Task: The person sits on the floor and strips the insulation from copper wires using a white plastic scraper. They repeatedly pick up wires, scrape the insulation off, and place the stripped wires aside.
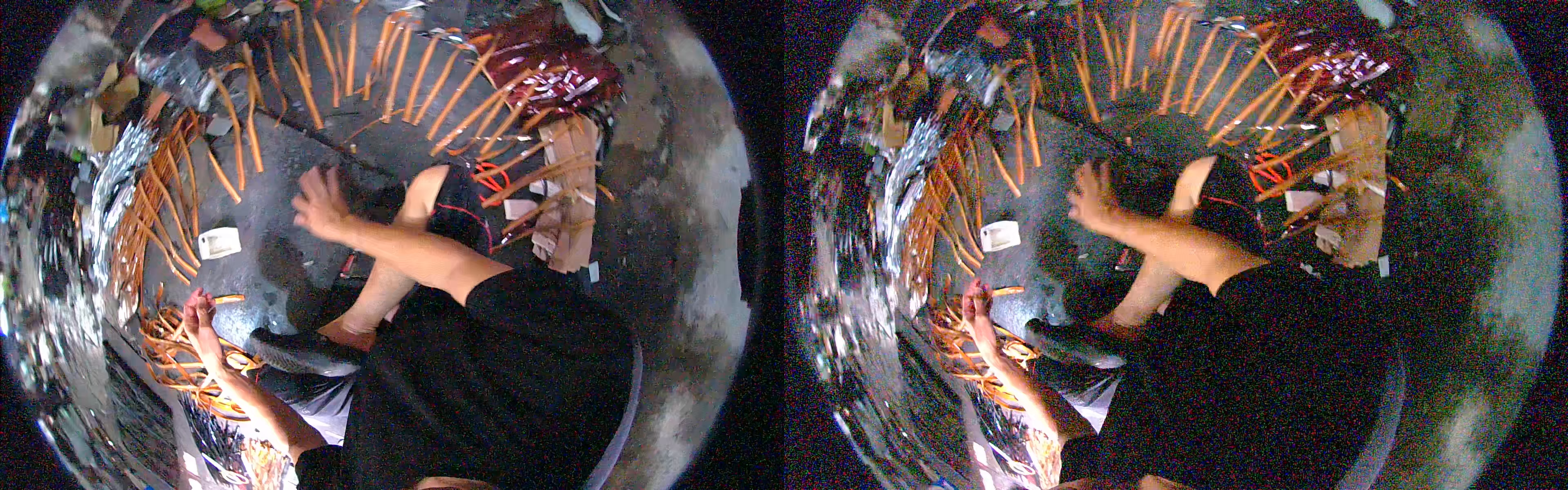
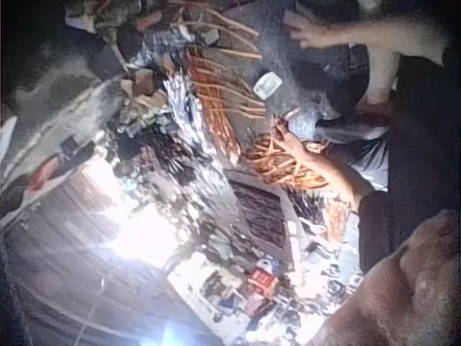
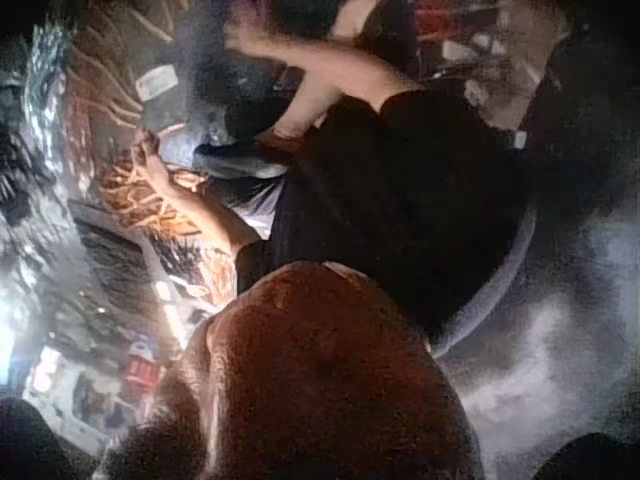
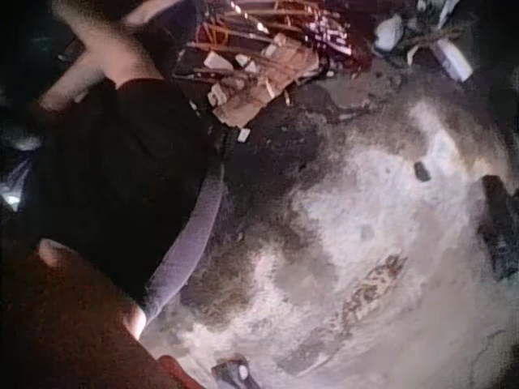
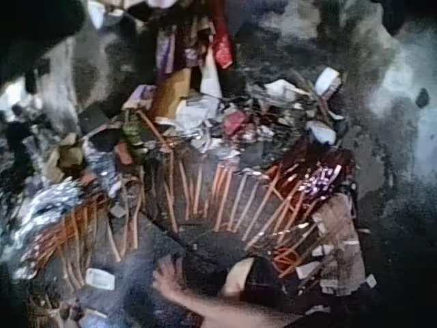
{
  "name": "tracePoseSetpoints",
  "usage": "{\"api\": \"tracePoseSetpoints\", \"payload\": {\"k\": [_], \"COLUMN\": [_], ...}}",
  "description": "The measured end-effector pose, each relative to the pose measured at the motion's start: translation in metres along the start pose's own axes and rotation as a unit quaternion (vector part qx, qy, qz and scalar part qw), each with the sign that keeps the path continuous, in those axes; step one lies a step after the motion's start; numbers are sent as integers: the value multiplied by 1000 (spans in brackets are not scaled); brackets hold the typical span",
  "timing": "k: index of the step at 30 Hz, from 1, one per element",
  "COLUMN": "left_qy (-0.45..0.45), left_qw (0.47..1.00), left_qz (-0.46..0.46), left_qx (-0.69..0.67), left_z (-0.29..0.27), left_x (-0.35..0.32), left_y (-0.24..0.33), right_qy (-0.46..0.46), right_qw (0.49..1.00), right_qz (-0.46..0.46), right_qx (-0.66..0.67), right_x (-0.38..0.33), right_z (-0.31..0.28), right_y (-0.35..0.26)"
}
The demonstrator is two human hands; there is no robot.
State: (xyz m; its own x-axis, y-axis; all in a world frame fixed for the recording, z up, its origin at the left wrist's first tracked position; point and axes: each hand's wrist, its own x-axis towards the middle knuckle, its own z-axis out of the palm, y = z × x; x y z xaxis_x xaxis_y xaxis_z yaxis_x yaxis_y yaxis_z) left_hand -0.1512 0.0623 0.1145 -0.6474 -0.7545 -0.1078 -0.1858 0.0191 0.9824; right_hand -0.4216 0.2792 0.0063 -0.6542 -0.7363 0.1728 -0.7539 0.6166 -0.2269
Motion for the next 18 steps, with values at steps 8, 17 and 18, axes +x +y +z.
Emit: {"api": "tracePoseSetpoints", "payload": {"k": [8,17,18], "left_qy": [-63,-133,-139], "left_qw": [993,985,985], "left_qz": [58,83,77], "left_qx": [78,69,64], "left_z": [54,104,112], "left_x": [-80,-96,-96], "left_y": [92,116,119], "right_qy": [77,-44,65], "right_qw": [997,998,992], "right_qz": [-6,27,87], "right_qx": [-10,-42,-63], "right_x": [-32,-15,-13], "right_z": [18,-27,-14], "right_y": [39,32,43]}}
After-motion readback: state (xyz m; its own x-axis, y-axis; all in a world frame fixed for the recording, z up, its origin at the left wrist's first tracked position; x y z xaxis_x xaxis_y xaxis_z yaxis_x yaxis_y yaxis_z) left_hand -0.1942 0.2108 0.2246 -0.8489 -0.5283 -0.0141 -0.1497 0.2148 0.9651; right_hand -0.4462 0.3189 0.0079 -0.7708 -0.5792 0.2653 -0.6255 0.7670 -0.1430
